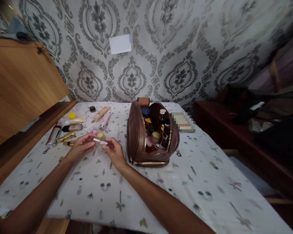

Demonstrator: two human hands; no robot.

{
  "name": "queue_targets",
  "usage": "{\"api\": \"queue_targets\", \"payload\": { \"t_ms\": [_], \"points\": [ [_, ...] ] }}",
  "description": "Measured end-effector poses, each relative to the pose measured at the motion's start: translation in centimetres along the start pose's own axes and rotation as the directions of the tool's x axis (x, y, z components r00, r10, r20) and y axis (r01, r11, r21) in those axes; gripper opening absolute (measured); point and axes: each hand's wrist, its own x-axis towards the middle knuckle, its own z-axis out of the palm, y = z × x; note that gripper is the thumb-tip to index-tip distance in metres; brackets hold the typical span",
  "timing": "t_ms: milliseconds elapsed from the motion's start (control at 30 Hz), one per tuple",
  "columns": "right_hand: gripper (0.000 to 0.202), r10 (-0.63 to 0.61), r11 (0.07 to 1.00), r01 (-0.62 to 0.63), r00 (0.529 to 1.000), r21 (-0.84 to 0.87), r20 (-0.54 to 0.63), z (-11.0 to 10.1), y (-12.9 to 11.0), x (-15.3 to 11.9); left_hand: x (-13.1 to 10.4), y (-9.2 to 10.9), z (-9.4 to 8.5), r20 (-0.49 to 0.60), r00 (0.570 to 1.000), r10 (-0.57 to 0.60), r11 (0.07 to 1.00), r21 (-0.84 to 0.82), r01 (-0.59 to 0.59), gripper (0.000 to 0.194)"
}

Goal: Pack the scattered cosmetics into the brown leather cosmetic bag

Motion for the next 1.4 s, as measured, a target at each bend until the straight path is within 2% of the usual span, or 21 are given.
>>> {"api": "queue_targets", "payload": {
  "t_ms": [133, 233, 400, 533, 733, 867, 1000, 1133, 1300, 1400],
  "points": [
    [0.017, -0.117, 0.981, 0.119, 0.993, -0.155, 0.023, 0.2, -0.3, -0.4, -0.2, 0.1, 0.4, -0.018, 0.999, -0.027, 0.997, -0.073, 0.025, 0.04],
    [0.013, -0.181, 0.945, 0.194, 0.981, -0.263, 0.072, 0.3, -0.6, -0.8, -0.4, 0.2, 0.6, 0.013, 0.999, -0.034, 0.998, -0.055, 0.035, 0.037],
    [0.015, -0.188, 0.894, 0.2, 0.98, -0.401, 0.069, 0.4, -1.3, -1.2, -0.7, 0.2, 0.7, 0.116, 0.992, -0.059, 0.992, 0.119, 0.045, 0.037],
    [0.017, -0.203, 0.834, 0.197, 0.978, -0.516, 0.045, 0.5, -1.8, -1.4, -0.8, 0.0, 0.6, 0.114, 0.992, -0.058, 0.991, 0.127, 0.044, 0.039],
    [0.017, -0.18, 0.862, 0.142, 0.983, -0.488, -0.033, 0.7, -1.6, -1.7, -0.7, 0.3, 0.7, 0.127, 0.992, 0.025, 0.998, -0.058, -0.018, 0.041],
    [0.023, -0.199, 0.88, 0.161, 0.979, -0.447, -0.039, 1.0, -2.2, -2.0, -0.7, 0.6, 0.8, 0.113, 0.993, 0.013, 0.996, -0.086, -0.004, 0.038],
    [0.04, -0.209, 0.881, 0.191, 0.978, -0.433, 0.004, 1.2, -4.9, -2.7, -0.7, 0.6, 0.5, 0.062, 0.998, 0.006, 0.997, -0.08, -0.001, 0.038],
    [0.056, -0.252, 0.862, 0.259, 0.965, -0.435, 0.075, 0.1, -8.8, -4.2, -0.7, 0.6, 0.4, 0.106, 0.994, -0.031, 0.999, -0.03, 0.034, 0.038],
    [0.05, -0.443, 0.785, 0.439, 0.891, -0.438, 0.1, -3.6, -14.5, -6.5, -0.6, 0.5, 0.5, 0.106, 0.993, -0.059, 0.997, 0.049, 0.054, 0.039],
    [0.05, -0.519, 0.691, 0.472, 0.851, -0.547, 0.078, -6.5, -18.2, -6.9, -0.5, 0.4, 0.6, 0.124, 0.99, -0.069, 0.994, 0.097, 0.057, 0.04]
  ]
}}
